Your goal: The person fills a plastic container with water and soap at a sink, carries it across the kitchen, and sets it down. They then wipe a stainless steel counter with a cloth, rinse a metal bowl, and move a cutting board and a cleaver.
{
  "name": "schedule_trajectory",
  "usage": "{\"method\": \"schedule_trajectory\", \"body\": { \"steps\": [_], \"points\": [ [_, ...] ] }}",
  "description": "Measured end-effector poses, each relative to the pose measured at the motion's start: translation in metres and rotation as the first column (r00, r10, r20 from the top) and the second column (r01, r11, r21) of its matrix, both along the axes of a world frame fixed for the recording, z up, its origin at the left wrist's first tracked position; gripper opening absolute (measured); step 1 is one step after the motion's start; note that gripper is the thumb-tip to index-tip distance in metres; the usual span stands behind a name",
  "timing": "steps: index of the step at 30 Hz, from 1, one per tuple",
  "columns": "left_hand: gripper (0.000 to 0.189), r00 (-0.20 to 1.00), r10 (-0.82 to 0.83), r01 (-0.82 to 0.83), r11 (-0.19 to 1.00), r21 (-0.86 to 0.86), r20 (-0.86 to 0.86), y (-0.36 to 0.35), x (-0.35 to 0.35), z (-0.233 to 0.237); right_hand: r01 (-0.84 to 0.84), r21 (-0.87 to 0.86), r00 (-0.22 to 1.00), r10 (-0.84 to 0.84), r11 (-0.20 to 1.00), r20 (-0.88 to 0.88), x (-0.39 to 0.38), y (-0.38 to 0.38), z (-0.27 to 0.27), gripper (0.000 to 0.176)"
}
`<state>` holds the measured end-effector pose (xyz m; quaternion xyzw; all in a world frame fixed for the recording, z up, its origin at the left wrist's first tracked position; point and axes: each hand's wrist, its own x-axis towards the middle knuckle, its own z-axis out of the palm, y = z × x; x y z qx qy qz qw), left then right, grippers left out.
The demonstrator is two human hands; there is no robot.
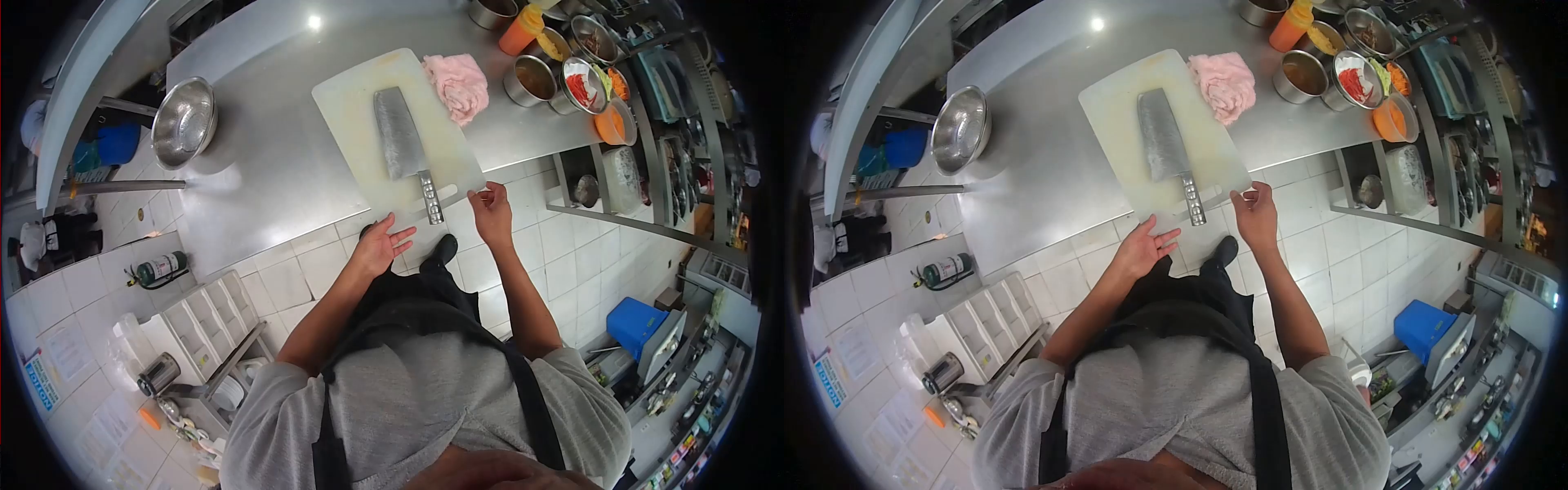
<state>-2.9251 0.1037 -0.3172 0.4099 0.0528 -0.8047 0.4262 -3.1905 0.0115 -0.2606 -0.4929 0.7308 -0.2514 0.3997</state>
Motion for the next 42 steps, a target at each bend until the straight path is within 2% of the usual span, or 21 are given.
{"method": "schedule_trajectory", "body": {
  "steps": [1, 3, 5, 7, 11, 13, 14, 16, 19, 20, 21, 23, 27, 29, 30, 31, 33, 35, 37, 40, 42],
  "points": [
    [0.047, 0.998, 0.058, -0.058, 0.998, 0.023, -0.017, -0.004, -0.003, -0.003, 0.006, -0.007, 1.0, -0.007, 1.0, -0.021, 0.006, 0.001, 0.005, 0.055],
    [0.046, 0.998, 0.052, -0.052, 0.999, -0.007, -0.031, -0.005, -0.001, -0.009, -0.224, -0.186, 0.941, 0.163, 0.957, -0.295, 0.012, -0.003, 0.014, 0.056],
    [0.046, 0.998, 0.061, -0.062, 0.998, -0.025, -0.024, -0.001, 0.01, -0.01, -0.232, -0.161, 0.931, 0.171, 0.959, -0.321, 0.02, -0.024, 0.027, 0.056],
    [0.048, 0.993, 0.112, -0.113, 0.993, -0.037, -0.039, 0.007, 0.032, -0.003, -0.299, -0.301, 0.873, 0.132, 0.906, -0.469, 0.029, -0.054, 0.024, 0.056],
    [0.039, 0.966, 0.252, -0.251, 0.968, -0.024, 0.062, 0.038, 0.077, -0.003, -0.471, -0.443, 0.859, 0.282, 0.763, -0.428, 0.058, -0.134, 0.034, 0.05],
    [0.042, 0.958, 0.258, -0.257, 0.966, -0.025, 0.126, 0.04, 0.075, -0.006, -0.542, -0.585, 0.828, 0.264, 0.603, -0.495, 0.068, -0.186, 0.003, 0.043],
    [0.046, 0.963, 0.26, -0.258, 0.966, -0.028, 0.075, 0.038, 0.067, -0.005, -0.54, -0.588, 0.83, 0.263, 0.602, -0.493, 0.076, -0.203, -0.004, 0.043],
    [0.058, 0.961, 0.273, -0.271, 0.962, -0.039, 0.048, 0.03, 0.05, 0.004, -0.598, -0.376, 0.723, 0.273, 0.708, -0.635, 0.089, -0.217, -0.015, 0.041],
    [0.063, 0.937, 0.337, -0.336, 0.942, -0.021, 0.097, 0.024, 0.043, -0.007, -0.59, -0.272, 0.612, 0.202, 0.76, -0.764, 0.083, -0.188, -0.023, 0.044],
    [0.063, 0.939, 0.331, -0.33, 0.944, -0.028, 0.091, 0.021, 0.046, -0.007, -0.571, -0.441, 0.655, 0.061, 0.693, -0.753, 0.073, -0.17, -0.033, 0.043],
    [0.065, 0.93, 0.345, -0.348, 0.938, 0.003, 0.125, 0.023, 0.049, -0.008, -0.574, -0.441, 0.651, 0.058, 0.69, -0.757, 0.062, -0.154, -0.035, 0.043],
    [0.067, 0.913, 0.377, -0.388, 0.92, 0.048, 0.159, 0.029, 0.056, -0.005, -0.504, -0.375, 0.616, 0.018, 0.778, -0.788, 0.039, -0.131, -0.037, 0.043],
    [0.071, 0.92, 0.313, -0.329, 0.944, 0.029, 0.236, 0.034, 0.081, 0.01, -0.461, -0.265, 0.65, 0.119, 0.847, -0.75, 0.038, -0.174, -0.033, 0.049],
    [0.054, 0.92, 0.354, -0.361, 0.933, 0.012, 0.169, 0.032, 0.082, 0.026, -0.405, -0.106, 0.59, 0.172, 0.908, -0.789, 0.052, -0.19, -0.001, 0.053],
    [0.054, 0.921, 0.35, -0.357, 0.934, 0.01, 0.171, 0.032, 0.083, 0.03, -0.494, -0.254, 0.535, 0.06, 0.831, -0.843, 0.059, -0.185, -0.001, 0.06],
    [0.044, 0.922, 0.343, -0.346, 0.938, -0.02, 0.18, 0.031, 0.082, 0.032, -0.493, -0.254, 0.533, 0.058, 0.832, -0.844, 0.068, -0.175, 0.003, 0.06],
    [0.034, 0.921, 0.345, -0.342, 0.938, -0.046, 0.182, 0.031, 0.078, 0.039, -0.579, -0.243, 0.743, 0.382, 0.778, -0.55, 0.095, -0.13, 0.023, 0.072],
    [0.022, 0.919, 0.34, -0.328, 0.94, -0.094, 0.198, 0.03, 0.08, 0.049, -0.587, 0.044, 0.77, 0.574, 0.808, -0.279, 0.138, -0.059, 0.063, 0.083],
    [0.022, 0.918, 0.342, -0.322, 0.938, -0.126, 0.202, 0.031, 0.081, 0.043, -0.695, 0.011, 0.663, 0.646, 0.719, -0.378, 0.159, -0.001, 0.053, 0.09],
    [0.023, 0.91, 0.328, -0.293, 0.941, -0.168, 0.253, 0.028, 0.083, 0.052, -0.589, 0.004, 0.763, 0.558, 0.808, -0.327, 0.175, 0.022, 0.069, 0.091],
    [0.023, 0.901, 0.315, -0.272, 0.946, -0.178, 0.297, 0.029, 0.083, 0.056, -0.565, 0.033, 0.762, 0.537, 0.824, -0.362, 0.168, 0.017, 0.058, 0.091]
  ]
}}
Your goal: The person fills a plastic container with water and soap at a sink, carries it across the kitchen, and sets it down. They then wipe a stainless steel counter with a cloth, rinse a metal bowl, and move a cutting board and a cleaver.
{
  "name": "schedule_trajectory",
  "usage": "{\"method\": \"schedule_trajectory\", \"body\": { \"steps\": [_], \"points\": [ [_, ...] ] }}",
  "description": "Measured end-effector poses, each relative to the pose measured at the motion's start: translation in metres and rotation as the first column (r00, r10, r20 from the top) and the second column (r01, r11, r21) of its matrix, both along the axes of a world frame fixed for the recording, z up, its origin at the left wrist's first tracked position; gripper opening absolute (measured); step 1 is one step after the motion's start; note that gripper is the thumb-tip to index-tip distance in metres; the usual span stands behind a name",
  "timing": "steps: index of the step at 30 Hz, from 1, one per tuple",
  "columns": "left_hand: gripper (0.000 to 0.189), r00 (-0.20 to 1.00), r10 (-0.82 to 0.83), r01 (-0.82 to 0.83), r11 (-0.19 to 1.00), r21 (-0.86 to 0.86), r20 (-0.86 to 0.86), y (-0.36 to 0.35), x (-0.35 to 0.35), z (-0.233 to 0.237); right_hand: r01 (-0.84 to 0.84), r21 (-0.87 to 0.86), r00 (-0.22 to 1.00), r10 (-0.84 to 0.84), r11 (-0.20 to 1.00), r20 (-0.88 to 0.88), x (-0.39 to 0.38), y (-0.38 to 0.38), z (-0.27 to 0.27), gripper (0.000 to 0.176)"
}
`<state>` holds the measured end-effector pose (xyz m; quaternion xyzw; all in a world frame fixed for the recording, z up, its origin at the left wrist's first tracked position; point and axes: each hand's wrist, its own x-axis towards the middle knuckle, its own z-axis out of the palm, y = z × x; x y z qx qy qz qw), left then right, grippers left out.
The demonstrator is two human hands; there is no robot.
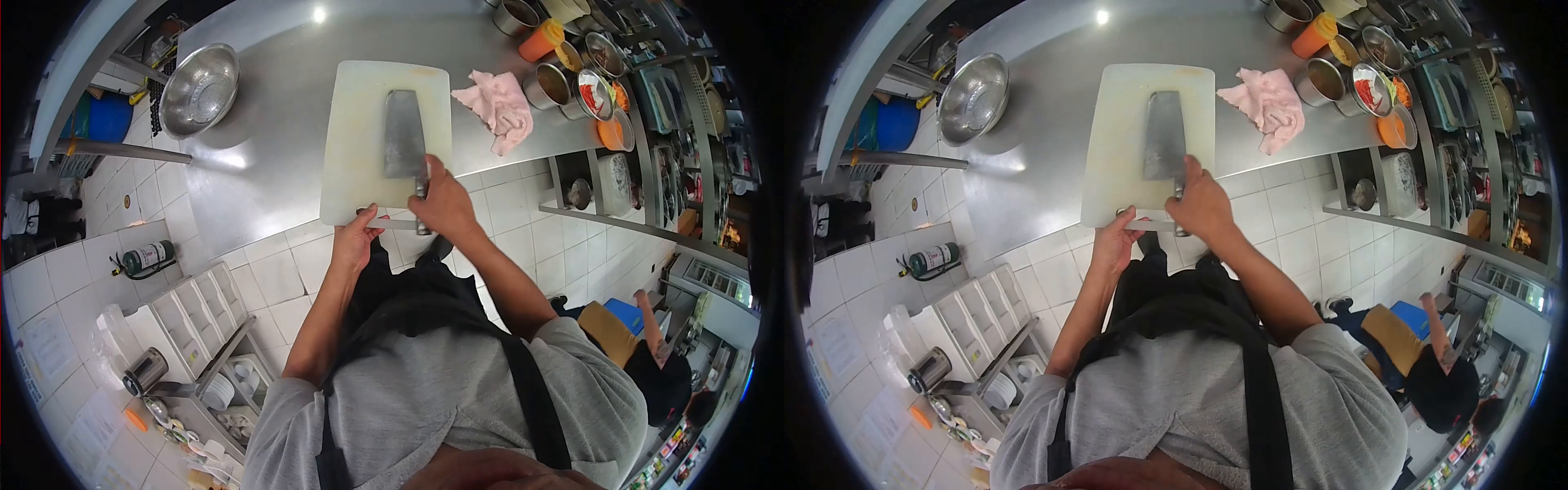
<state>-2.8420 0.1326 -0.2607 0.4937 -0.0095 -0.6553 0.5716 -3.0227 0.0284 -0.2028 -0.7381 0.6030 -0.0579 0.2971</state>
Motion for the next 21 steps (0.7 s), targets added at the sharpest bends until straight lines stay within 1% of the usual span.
{"method": "schedule_trajectory", "body": {
  "steps": [1, 2, 3, 5, 6, 7, 8, 9, 11, 12, 13, 15, 16, 17, 18, 19, 20, 21],
  "points": [
    [0.024, 1.0, -0.004, 0.004, 1.0, 0.016, 0.023, 0.0, 0.0, -0.001, 0.025, -0.004, 0.998, -0.025, 1.0, -0.051, -0.005, -0.006, -0.003, 0.092],
    [0.026, 0.999, -0.005, 0.004, 1.0, 0.03, 0.045, 0.0, 0.001, -0.003, 0.08, 0.072, 0.995, -0.075, 0.994, -0.06, -0.008, -0.014, 0.008, 0.086],
    [0.026, 0.999, -0.002, 0.001, 1.0, 0.026, 0.048, -0.001, 0.002, -0.005, 0.077, 0.068, 0.996, -0.073, 0.995, -0.057, -0.02, -0.023, 0.005, 0.086],
    [0.026, 1.0, 0.013, -0.012, 0.996, -0.09, 0.011, 0.002, 0.005, -0.008, 0.0, 0.218, 0.988, -0.034, 0.976, 0.151, -0.052, -0.038, -0.002, 0.058],
    [0.026, 1.0, 0.022, -0.021, 0.995, -0.094, 0.015, 0.004, 0.006, -0.006, 0.029, 0.349, 0.937, -0.147, 0.937, 0.316, -0.066, -0.04, 0.002, 0.049],
    [0.025, 0.996, 0.055, -0.062, 0.993, -0.103, -0.072, 0.007, 0.007, -0.002, 0.024, 0.476, 0.851, -0.268, 0.879, 0.452, -0.074, -0.041, 0.009, 0.041],
    [0.023, 0.983, 0.092, -0.111, 0.987, -0.113, -0.158, 0.013, 0.007, 0.002, 0.024, 0.56, 0.77, -0.373, 0.828, 0.518, -0.074, -0.035, 0.032, 0.031],
    [0.023, 0.981, 0.12, -0.139, 0.983, -0.122, -0.151, 0.023, 0.01, 0.004, -0.005, 0.553, 0.777, -0.345, 0.833, 0.527, -0.079, -0.028, 0.037, 0.031],
    [0.028, 0.989, 0.127, -0.144, 0.956, -0.256, -0.081, 0.053, 0.021, 0.004, -0.107, 0.459, 0.765, -0.222, 0.882, 0.604, -0.092, -0.02, 0.037, 0.022],
    [0.031, 0.991, 0.122, -0.133, 0.952, -0.275, -0.055, 0.073, 0.027, 0.006, -0.118, 0.386, 0.799, -0.143, 0.915, 0.584, -0.093, -0.014, 0.036, 0.018],
    [0.031, 0.986, 0.165, -0.166, 0.948, -0.271, -0.025, 0.095, 0.032, 0.016, -0.169, 0.39, 0.787, -0.114, 0.905, 0.606, -0.087, -0.008, 0.041, 0.018],
    [0.032, 0.976, 0.205, -0.185, 0.959, -0.217, 0.075, 0.139, 0.036, 0.043, -0.17, 0.421, 0.832, -0.099, 0.891, 0.545, -0.073, 0.0, 0.057, 0.024],
    [0.032, 0.964, 0.238, -0.211, 0.956, -0.206, 0.119, 0.16, 0.037, 0.058, -0.265, 0.329, 0.858, 0.065, 0.907, 0.51, -0.065, 0.003, 0.053, 0.023],
    [0.032, 0.947, 0.285, -0.252, 0.945, -0.209, 0.147, 0.183, 0.039, 0.066, -0.318, 0.323, 0.839, 0.106, 0.891, 0.534, -0.052, 0.009, 0.058, 0.023],
    [0.031, 0.925, 0.329, -0.288, 0.934, -0.212, 0.19, 0.208, 0.042, 0.074, -0.439, 0.03, 0.794, 0.372, 0.898, 0.481, -0.037, 0.018, 0.066, 0.024],
    [0.031, 0.901, 0.365, -0.319, 0.923, -0.214, 0.234, 0.23, 0.042, 0.083, -0.532, -0.259, 0.722, 0.592, 0.806, 0.359, -0.021, 0.028, 0.072, 0.026],
    [0.029, 0.862, 0.435, -0.394, 0.898, -0.195, 0.262, 0.245, 0.038, 0.102, -0.619, -0.273, 0.69, 0.676, 0.737, 0.259, -0.006, 0.036, 0.074, 0.034],
    [0.029, 0.842, 0.459, -0.413, 0.887, -0.208, 0.283, 0.261, 0.039, 0.114, -0.632, -0.291, 0.664, 0.695, 0.718, 0.275, 0.011, 0.048, 0.077, 0.034]
  ]
}}
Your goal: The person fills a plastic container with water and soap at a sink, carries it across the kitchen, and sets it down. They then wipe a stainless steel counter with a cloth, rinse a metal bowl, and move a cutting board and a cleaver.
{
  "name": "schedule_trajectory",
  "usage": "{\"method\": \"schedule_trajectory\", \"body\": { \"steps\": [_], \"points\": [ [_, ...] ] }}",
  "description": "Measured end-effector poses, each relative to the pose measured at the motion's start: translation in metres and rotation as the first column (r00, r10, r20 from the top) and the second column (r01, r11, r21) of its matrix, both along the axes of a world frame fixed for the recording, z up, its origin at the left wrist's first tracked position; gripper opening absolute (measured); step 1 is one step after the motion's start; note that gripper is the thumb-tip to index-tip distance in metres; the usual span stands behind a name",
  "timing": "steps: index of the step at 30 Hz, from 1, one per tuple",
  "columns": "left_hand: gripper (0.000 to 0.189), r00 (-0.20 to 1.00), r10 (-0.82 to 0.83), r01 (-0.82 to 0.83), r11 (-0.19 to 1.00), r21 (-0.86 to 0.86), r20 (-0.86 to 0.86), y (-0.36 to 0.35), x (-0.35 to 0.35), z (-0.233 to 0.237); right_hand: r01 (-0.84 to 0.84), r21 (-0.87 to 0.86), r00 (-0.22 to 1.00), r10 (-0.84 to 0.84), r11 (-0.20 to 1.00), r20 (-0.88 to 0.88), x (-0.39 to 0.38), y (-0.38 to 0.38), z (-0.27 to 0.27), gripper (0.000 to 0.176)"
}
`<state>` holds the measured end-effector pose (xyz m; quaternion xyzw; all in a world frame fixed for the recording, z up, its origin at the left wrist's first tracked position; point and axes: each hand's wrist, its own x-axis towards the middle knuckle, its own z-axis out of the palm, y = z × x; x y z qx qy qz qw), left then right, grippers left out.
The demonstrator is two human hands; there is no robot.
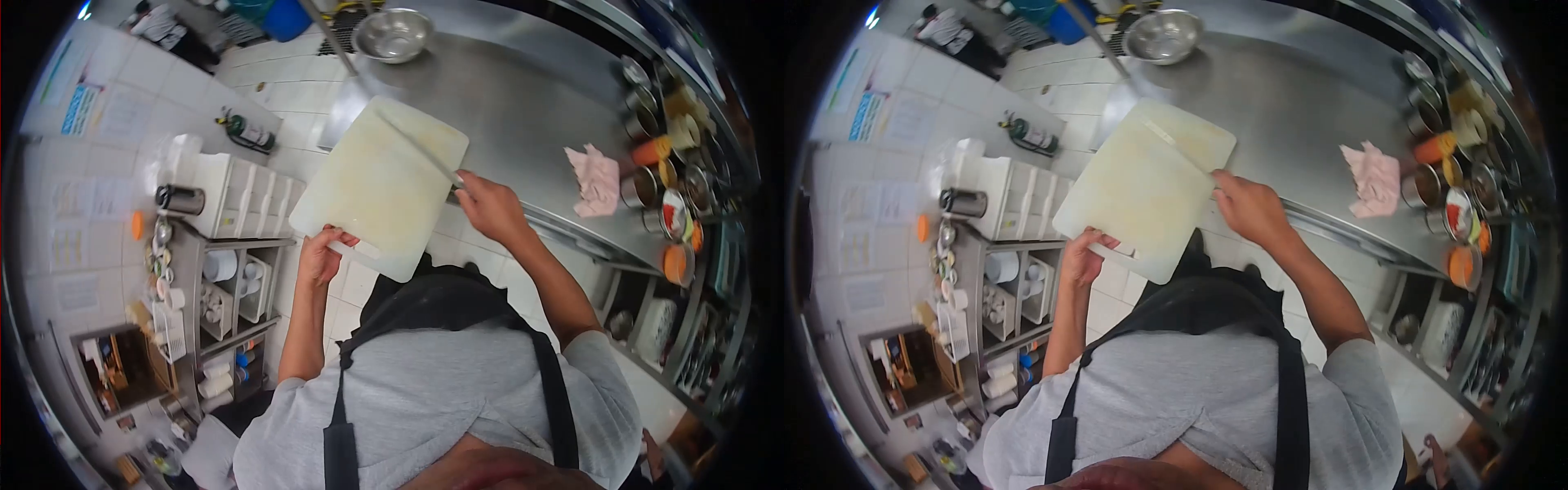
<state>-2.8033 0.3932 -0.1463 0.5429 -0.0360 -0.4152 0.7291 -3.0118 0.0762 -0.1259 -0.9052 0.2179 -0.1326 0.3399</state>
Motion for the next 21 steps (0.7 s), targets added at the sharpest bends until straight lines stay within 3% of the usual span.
{"method": "schedule_trajectory", "body": {
  "steps": [2, 3, 5, 10, 12, 16, 17, 21],
  "points": [
    [0.03, 0.982, 0.19, -0.19, 0.981, -0.038, 0.002, 0.028, 0.008, 0.016, -0.214, -0.207, 0.965, 0.24, 0.955, 0.109, 0.035, 0.028, 0.006, 0.038],
    [0.031, 0.973, 0.231, -0.229, 0.971, -0.068, 0.023, 0.045, 0.019, 0.017, -0.232, -0.22, 0.958, 0.261, 0.948, 0.116, 0.052, 0.042, 0.013, 0.038],
    [0.031, 0.95, 0.304, -0.298, 0.95, -0.091, 0.072, 0.067, 0.041, 0.033, -0.433, -0.326, 0.895, 0.443, 0.841, -0.048, 0.092, 0.067, 0.024, 0.046],
    [0.036, 0.877, 0.448, -0.434, 0.894, -0.114, 0.172, 0.107, 0.102, 0.078, -0.535, -0.407, 0.823, 0.566, 0.74, -0.052, 0.217, 0.101, 0.024, 0.054],
    [0.04, 0.859, 0.47, -0.458, 0.883, -0.106, 0.201, 0.128, 0.132, 0.089, -0.482, -0.431, 0.827, 0.559, 0.763, 0.066, 0.279, 0.11, 0.011, 0.056],
    [0.041, 0.815, 0.53, -0.53, 0.845, -0.065, 0.234, 0.163, 0.188, 0.092, -0.427, -0.363, 0.898, 0.435, 0.828, -0.064, 0.426, 0.105, -0.016, 0.052],
    [0.04, 0.819, 0.53, -0.532, 0.845, -0.054, 0.22, 0.177, 0.206, 0.081, -0.422, -0.251, 0.902, 0.376, 0.871, -0.21, 0.451, 0.107, 0.002, 0.053],
    [0.036, 0.816, 0.535, -0.543, 0.839, -0.028, 0.22, 0.194, 0.253, 0.063, -0.297, -0.13, 0.935, 0.261, 0.946, -0.239, 0.486, 0.119, -0.002, 0.052]
  ]
}}
